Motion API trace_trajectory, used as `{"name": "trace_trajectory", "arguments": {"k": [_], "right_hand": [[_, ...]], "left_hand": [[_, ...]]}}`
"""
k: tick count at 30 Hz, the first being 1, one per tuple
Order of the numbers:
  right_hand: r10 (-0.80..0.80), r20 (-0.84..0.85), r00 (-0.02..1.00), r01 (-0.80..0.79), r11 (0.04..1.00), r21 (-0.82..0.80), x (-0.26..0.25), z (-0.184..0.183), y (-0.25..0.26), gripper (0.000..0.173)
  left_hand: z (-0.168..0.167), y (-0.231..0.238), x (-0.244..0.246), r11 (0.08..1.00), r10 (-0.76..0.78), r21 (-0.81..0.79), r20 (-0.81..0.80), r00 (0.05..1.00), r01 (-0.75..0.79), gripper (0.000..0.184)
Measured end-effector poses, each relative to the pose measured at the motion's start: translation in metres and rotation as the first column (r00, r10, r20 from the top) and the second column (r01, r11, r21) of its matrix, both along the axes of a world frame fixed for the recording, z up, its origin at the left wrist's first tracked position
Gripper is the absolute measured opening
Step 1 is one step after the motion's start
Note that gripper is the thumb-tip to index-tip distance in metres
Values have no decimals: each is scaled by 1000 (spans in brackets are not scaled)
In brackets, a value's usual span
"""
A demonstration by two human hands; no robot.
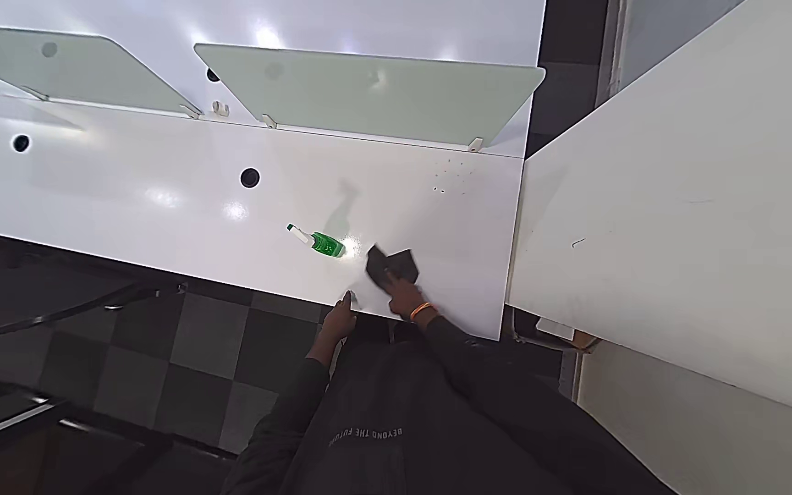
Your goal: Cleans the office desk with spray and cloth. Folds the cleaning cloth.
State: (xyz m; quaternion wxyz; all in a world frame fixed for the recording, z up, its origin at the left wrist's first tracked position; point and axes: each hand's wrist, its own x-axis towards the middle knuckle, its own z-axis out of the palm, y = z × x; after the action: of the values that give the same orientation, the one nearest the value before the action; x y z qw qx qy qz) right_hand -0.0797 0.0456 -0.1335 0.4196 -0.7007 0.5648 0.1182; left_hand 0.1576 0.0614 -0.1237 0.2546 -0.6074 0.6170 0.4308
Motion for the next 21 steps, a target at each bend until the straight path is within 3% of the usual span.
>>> {"name": "trace_trajectory", "arguments": {"k": [3, 5, 8, 12, 15, 17, 19, 20, 21], "right_hand": [[269, 88, 959, -274, 960, 55, 40, -1, 29, 66], [329, 120, 937, -337, 940, 56, 33, -7, 36, 63], [202, 131, 971, -209, 977, 39, -15, -5, 30, 59], [-186, 150, 971, 182, 983, 34, -93, -9, 15, 51], [-448, 413, 793, 422, 892, 159, -133, 3, 2, 52], [-583, 603, 545, 470, 808, 355, -146, 28, -2, 49], [-676, 665, 317, 427, 728, 537, -157, 36, -1, 46], [-710, 640, 294, 444, 695, 566, -162, 33, 2, 46], [-726, 590, 353, 508, 678, 531, -166, 27, 6, 49]], "left_hand": [[2, -3, 5, 999, 49, 0, 41, 998, -49, 97], [3, -6, 6, 998, 66, -4, 50, 997, -66, 96], [3, -7, 6, 999, 51, -4, 41, 998, -51, 98], [-3, -6, 4, 999, 31, -26, 19, 999, -30, 96], [-5, -9, 1, 999, 23, -27, 21, 1000, -23, 96], [-6, -9, 0, 1000, 14, -26, 15, 1000, -14, 96], [-4, -10, 0, 1000, 15, -21, 13, 1000, -15, 96], [-4, -11, 0, 1000, 14, -20, 12, 1000, -14, 96], [-4, -11, 0, 1000, 17, -20, 9, 1000, -16, 96]]}}
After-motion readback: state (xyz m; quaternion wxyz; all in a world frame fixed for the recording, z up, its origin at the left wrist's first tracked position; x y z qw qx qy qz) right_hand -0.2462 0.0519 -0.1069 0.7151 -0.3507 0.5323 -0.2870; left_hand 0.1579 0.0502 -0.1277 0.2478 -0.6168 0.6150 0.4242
